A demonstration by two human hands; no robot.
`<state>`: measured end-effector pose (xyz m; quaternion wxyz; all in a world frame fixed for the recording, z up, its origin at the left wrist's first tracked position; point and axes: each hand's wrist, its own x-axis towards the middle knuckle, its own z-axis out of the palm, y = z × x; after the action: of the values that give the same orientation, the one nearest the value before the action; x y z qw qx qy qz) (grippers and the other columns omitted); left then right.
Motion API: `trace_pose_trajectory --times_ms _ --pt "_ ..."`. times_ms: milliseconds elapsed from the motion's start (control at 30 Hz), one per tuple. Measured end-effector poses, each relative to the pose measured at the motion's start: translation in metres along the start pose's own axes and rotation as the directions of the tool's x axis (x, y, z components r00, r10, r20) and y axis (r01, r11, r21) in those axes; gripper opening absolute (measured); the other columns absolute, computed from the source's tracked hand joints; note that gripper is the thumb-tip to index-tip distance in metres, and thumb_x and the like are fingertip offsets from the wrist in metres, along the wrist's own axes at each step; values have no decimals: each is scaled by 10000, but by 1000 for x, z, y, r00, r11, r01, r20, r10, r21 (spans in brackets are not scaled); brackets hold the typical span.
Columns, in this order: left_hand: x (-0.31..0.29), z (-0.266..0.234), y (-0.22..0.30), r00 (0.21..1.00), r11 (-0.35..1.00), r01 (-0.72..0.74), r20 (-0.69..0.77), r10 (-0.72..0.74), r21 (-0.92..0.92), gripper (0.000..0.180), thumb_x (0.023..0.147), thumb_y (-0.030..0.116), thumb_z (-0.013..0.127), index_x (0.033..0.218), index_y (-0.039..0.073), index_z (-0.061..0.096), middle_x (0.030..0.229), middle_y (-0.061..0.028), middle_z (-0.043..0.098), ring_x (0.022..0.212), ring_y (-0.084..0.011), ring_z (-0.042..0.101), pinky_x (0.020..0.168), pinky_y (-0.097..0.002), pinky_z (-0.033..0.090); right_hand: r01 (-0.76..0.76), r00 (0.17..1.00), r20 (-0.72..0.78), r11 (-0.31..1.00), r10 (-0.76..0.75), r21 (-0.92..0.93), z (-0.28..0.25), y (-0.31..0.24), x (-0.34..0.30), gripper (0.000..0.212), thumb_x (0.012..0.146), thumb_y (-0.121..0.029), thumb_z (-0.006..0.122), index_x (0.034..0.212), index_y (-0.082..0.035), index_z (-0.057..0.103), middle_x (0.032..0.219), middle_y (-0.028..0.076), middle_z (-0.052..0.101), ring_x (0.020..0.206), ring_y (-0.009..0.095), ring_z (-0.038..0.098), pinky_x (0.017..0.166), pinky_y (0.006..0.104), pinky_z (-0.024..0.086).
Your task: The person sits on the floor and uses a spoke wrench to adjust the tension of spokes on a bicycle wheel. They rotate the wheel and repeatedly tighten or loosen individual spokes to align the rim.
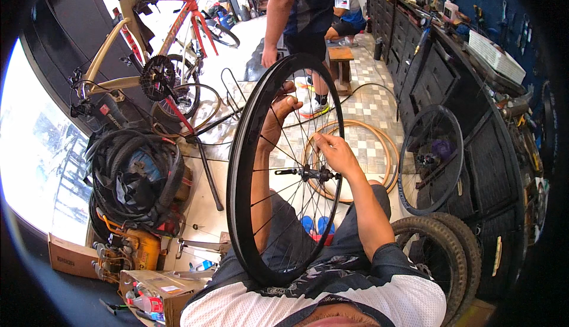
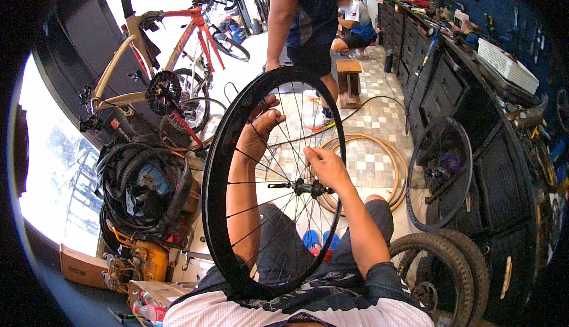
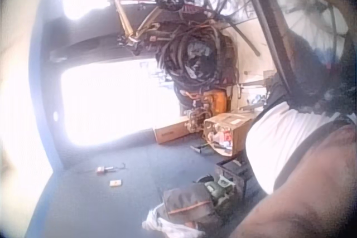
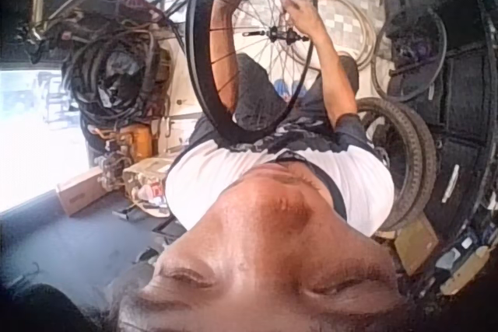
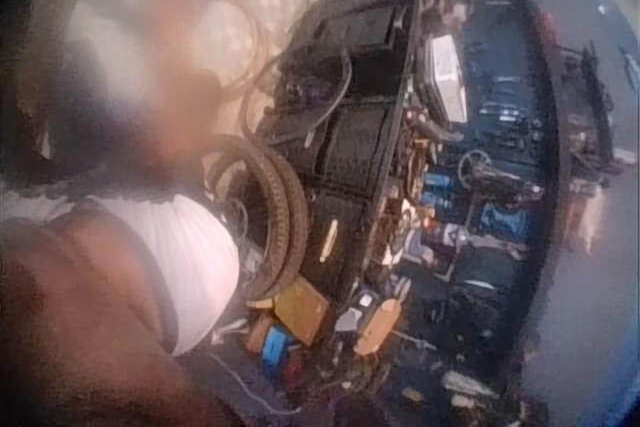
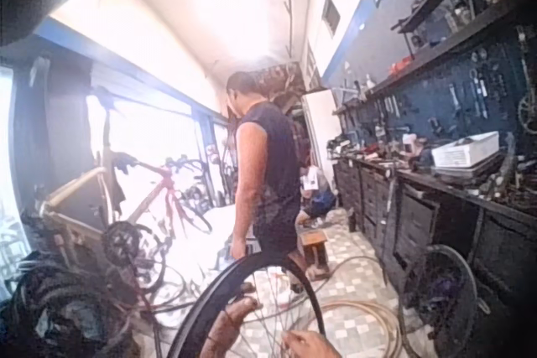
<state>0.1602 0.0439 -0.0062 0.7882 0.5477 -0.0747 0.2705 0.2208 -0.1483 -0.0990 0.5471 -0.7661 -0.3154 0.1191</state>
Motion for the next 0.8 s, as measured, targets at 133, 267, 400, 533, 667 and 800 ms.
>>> trace_pose_trajectory --times_ms 133,267,400,533,667,800 --pt "3 -5 -5 998 996 64 17 -63 -69 424 990 261 742 1316 3 659 1247 -91 664 1044 -162 678 982 -429 581 -45 999 -2 999 45 3 -1 1 -1 577 1096 -529 519 919 -7 690 747 79 611 758 179 570 770 354 489" --pt "0 5 -2 994 996 73 -73 -76 -47 356 1017 316 715 1250 48 694 1180 -46 667 1077 -149 647 950 -393 571 -15 1000 -18 1000 15 -23 2 4 0 573 1095 -529 519 907 -16 692 743 69 610 754 170 569 764 351 484" --pt "4 -5 -4 998 996 53 -32 -56 -75 272 1005 318 730 1147 87 717 1106 -5 653 1062 -147 631 918 -370 560 -2 1000 -6 1000 2 1 4 4 0 583 1089 -541 524 897 -15 686 738 62 600 741 161 554 747 350 477" --pt "7 -12 -8 999 997 48 -23 -49 -52 306 998 347 732 1157 85 715 1120 -13 659 1059 -146 631 900 -363 557 -2 1000 -17 1000 2 -1 5 0 -1 608 1084 -565 527 888 -10 678 734 52 580 736 152 534 732 347 471" --pt "0 -6 -4 999 999 31 -20 -31 -26 347 1027 353 691 1210 58 698 1154 -36 669 1046 -146 638 890 -357 557 9 999 -39 1000 -10 -1 6 2 -1 630 1079 -586 529 882 -4 666 734 46 565 739 148 521 725 341 469" --pt "-1 -4 3 999 1000 24 36 -23 -20 370 1053 341 653 1258 34 674 1177 -49 668 1032 -148 644 882 -357 552 -5 1000 -14 1000 5 10 7 3 0 619 1085 -569 530 880 1 657 736 49 571 742 150 527 735 340 472"
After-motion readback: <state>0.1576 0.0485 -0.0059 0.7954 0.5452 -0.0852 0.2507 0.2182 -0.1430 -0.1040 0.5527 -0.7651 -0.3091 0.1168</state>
